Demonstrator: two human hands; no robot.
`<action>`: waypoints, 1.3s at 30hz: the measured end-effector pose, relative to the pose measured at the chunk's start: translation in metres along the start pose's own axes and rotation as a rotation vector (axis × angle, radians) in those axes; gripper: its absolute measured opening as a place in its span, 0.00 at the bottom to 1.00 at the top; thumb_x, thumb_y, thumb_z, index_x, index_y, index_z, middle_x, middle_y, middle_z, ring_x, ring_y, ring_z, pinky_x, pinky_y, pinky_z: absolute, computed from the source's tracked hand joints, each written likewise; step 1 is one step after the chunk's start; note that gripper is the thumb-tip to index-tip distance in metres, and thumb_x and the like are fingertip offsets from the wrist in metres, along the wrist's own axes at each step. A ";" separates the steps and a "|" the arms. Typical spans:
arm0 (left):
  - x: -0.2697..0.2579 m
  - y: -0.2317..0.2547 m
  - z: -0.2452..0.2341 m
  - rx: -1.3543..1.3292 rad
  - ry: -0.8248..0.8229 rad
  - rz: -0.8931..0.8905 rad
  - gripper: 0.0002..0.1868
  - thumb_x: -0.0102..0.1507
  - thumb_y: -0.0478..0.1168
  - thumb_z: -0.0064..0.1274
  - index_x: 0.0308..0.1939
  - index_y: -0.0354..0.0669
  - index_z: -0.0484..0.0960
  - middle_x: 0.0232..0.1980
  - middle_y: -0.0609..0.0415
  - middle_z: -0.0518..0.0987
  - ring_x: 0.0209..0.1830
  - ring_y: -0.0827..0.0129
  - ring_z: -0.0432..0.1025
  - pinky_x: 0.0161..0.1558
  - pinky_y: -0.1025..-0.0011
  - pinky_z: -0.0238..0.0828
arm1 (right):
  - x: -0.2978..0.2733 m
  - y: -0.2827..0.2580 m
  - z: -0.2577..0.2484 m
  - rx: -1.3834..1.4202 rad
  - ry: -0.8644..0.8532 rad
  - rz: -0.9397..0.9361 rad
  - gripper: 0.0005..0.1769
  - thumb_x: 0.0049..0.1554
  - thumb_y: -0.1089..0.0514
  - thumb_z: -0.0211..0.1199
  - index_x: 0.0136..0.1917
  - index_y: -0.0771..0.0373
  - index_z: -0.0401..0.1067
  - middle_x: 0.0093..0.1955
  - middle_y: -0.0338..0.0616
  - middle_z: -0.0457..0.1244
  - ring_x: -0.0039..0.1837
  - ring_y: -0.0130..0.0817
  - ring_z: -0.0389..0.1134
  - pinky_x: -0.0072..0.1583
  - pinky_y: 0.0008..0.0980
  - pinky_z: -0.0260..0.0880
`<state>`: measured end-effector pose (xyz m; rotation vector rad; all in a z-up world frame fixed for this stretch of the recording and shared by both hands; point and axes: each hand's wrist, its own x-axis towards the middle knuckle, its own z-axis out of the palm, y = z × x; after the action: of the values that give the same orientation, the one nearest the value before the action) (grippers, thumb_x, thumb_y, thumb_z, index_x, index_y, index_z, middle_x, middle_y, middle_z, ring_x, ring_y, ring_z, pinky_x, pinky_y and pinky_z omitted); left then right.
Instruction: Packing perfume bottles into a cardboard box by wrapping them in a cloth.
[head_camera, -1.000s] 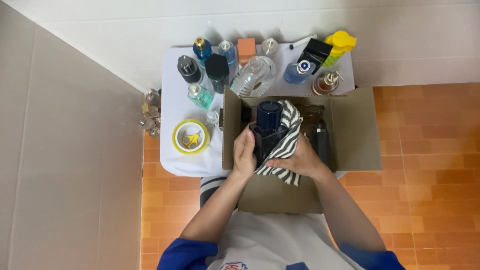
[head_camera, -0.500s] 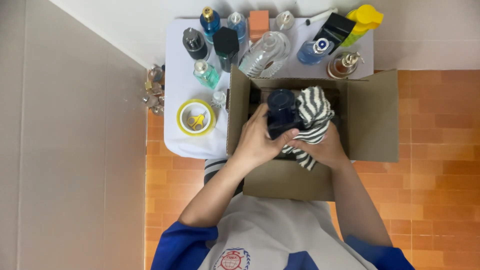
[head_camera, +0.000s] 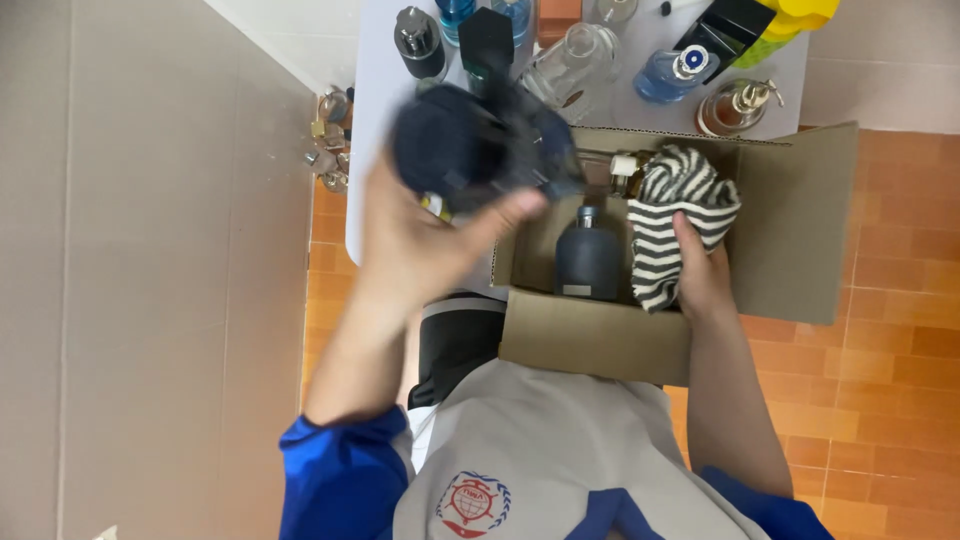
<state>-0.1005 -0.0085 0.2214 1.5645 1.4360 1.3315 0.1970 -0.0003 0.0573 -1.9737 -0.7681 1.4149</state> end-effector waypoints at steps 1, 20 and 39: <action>0.007 -0.002 -0.013 0.078 0.046 0.024 0.31 0.54 0.46 0.73 0.53 0.39 0.73 0.47 0.53 0.80 0.48 0.69 0.76 0.52 0.73 0.75 | 0.006 0.007 -0.001 0.069 -0.041 -0.027 0.37 0.54 0.37 0.58 0.72 0.54 0.66 0.68 0.40 0.66 0.67 0.37 0.68 0.67 0.36 0.70; 0.159 -0.267 -0.101 0.139 0.227 -0.051 0.23 0.51 0.34 0.78 0.42 0.46 0.78 0.40 0.58 0.81 0.37 0.72 0.74 0.38 0.74 0.76 | 0.012 0.010 0.003 -0.125 -0.124 0.041 0.25 0.52 0.51 0.55 0.62 0.57 0.71 0.58 0.38 0.67 0.59 0.33 0.66 0.59 0.35 0.63; 0.218 -0.354 -0.062 0.165 -0.273 -0.138 0.25 0.58 0.29 0.68 0.53 0.45 0.71 0.52 0.53 0.79 0.52 0.62 0.73 0.52 0.64 0.75 | 0.052 0.048 -0.002 0.197 0.132 0.078 0.30 0.47 0.49 0.59 0.63 0.59 0.74 0.59 0.37 0.69 0.59 0.30 0.70 0.57 0.29 0.70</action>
<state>-0.2979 0.2645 -0.0292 1.6460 1.4798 0.8997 0.2184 0.0059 -0.0095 -1.9387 -0.4789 1.3336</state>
